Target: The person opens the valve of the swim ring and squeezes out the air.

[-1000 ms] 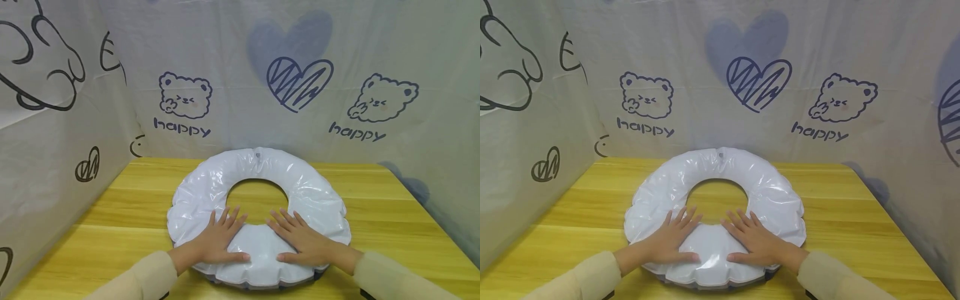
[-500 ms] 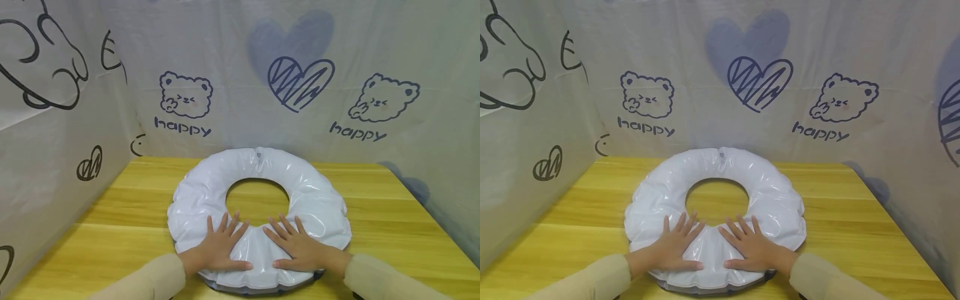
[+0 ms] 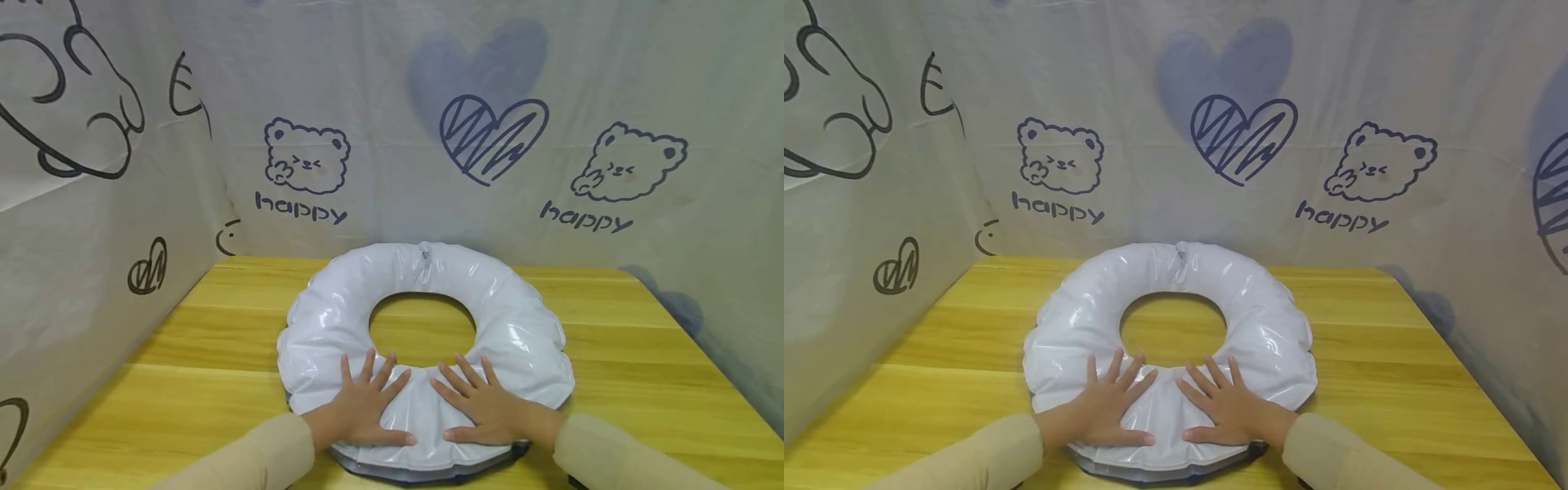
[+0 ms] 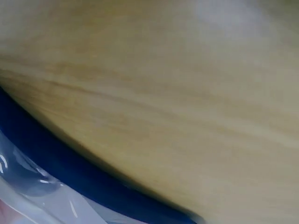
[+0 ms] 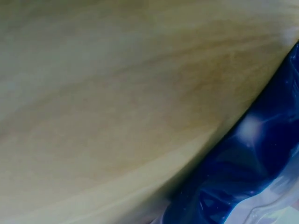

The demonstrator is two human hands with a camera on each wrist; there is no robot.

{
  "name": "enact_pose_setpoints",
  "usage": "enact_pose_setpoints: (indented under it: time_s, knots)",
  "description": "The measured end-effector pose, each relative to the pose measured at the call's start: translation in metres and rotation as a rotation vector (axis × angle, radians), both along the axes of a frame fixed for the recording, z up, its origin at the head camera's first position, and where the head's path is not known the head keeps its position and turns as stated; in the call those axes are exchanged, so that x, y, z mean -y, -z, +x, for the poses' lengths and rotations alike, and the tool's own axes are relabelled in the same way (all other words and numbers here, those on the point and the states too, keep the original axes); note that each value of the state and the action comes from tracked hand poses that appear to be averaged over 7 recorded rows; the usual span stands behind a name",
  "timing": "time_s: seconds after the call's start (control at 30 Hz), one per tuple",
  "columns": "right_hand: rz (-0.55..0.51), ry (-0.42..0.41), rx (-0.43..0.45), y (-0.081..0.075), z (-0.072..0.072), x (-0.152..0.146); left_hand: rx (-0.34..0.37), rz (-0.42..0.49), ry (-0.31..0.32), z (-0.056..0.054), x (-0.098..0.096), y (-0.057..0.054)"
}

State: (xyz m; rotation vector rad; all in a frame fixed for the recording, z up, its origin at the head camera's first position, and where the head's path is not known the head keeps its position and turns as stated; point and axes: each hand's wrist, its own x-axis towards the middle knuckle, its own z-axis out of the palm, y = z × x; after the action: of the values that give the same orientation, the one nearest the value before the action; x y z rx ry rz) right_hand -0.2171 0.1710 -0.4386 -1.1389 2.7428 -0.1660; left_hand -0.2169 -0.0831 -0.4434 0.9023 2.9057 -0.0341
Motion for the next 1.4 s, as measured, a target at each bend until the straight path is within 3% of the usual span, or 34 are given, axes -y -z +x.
enact_pose_setpoints:
  time_s: [0.47, 0.67, 0.87, 1.1, 1.27, 1.4]
  knots:
    - [0.126, -0.002, -0.158, 0.005, -0.002, 0.002, -0.136, -0.124, 0.019, 0.003, -0.006, -0.003]
    - [0.001, -0.039, -0.156, -0.001, -0.002, -0.006, -0.112, -0.069, 0.034, -0.001, -0.002, 0.002]
    - [-0.103, -0.01, -0.244, -0.01, -0.011, -0.027, -0.123, 0.076, 0.075, -0.001, 0.008, 0.004]
    - [-0.128, 0.105, -0.303, -0.022, -0.028, -0.059, -0.178, 0.205, 0.128, 0.013, 0.009, 0.0]
    - [-0.121, 0.17, -0.32, -0.02, -0.039, -0.074, -0.199, 0.215, 0.213, 0.027, -0.005, 0.0]
    - [-0.077, 0.188, -0.289, -0.013, -0.043, -0.08, -0.201, 0.172, 0.203, 0.035, -0.013, 0.002]
